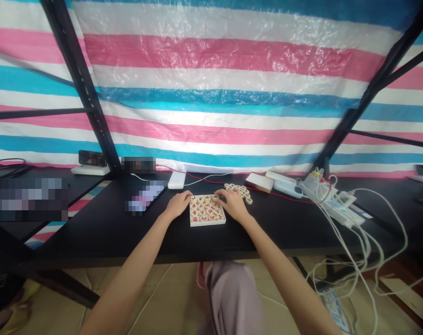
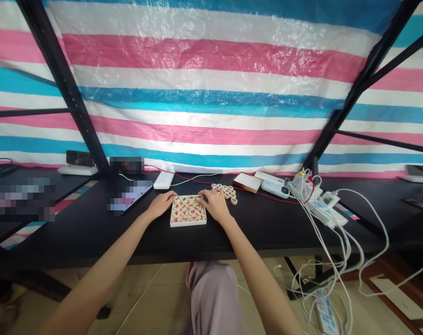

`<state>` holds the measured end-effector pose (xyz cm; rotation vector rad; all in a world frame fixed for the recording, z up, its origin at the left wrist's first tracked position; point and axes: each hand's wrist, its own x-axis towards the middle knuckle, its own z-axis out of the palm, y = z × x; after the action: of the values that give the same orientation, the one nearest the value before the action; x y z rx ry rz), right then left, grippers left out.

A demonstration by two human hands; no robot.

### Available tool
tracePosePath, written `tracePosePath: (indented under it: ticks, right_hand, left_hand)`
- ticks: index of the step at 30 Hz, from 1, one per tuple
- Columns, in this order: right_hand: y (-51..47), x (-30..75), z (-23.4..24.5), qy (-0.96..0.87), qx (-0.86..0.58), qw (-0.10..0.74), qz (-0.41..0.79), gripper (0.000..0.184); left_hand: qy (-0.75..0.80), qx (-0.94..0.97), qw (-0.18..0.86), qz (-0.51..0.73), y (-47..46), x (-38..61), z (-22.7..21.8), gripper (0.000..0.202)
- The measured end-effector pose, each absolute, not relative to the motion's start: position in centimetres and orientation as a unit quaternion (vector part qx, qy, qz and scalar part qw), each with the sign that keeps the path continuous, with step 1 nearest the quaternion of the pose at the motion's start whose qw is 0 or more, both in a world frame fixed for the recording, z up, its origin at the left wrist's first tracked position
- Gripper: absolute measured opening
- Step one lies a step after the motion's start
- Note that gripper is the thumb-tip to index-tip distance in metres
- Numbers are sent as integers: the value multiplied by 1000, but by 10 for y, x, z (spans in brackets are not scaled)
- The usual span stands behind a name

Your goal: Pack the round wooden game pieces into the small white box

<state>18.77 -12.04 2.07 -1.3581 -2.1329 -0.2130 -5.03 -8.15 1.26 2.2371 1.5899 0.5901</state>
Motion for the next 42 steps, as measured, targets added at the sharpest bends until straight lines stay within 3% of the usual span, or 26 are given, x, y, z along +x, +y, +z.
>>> tracePosePath:
  ticks: [7,14,20,24,30,34,42]
  right_hand:
    - [-116,185,17,-815,-507,266,-95,24]
    - [-121,208,15,-761,-561,290,-152,28]
    - [-131,258,-6,-711,-636,216,-206,30]
    - [-146,274,-13,-682,-662,212,-228,33]
    - [-164,274,-7,-695,-655,212,-209,18]
    - [-174,261,-1,-736,-620,233,-140,21]
    - [-165,202,20,-707,-599,375,0,27]
  left_hand:
    - [561,785,171,199,-80,-50,13,31]
    - [564,786,160,197,-79,-49,13,32]
    - [567,786,155,193,-80,-49,14,32]
    - [561,789,159,196,-79,-50,13,31]
    - [566,787,152,191,-79,-50,13,31]
    - [567,787,149,192,-81,-49,14,31]
    - [561,789,152,197,-81,-51,13,30]
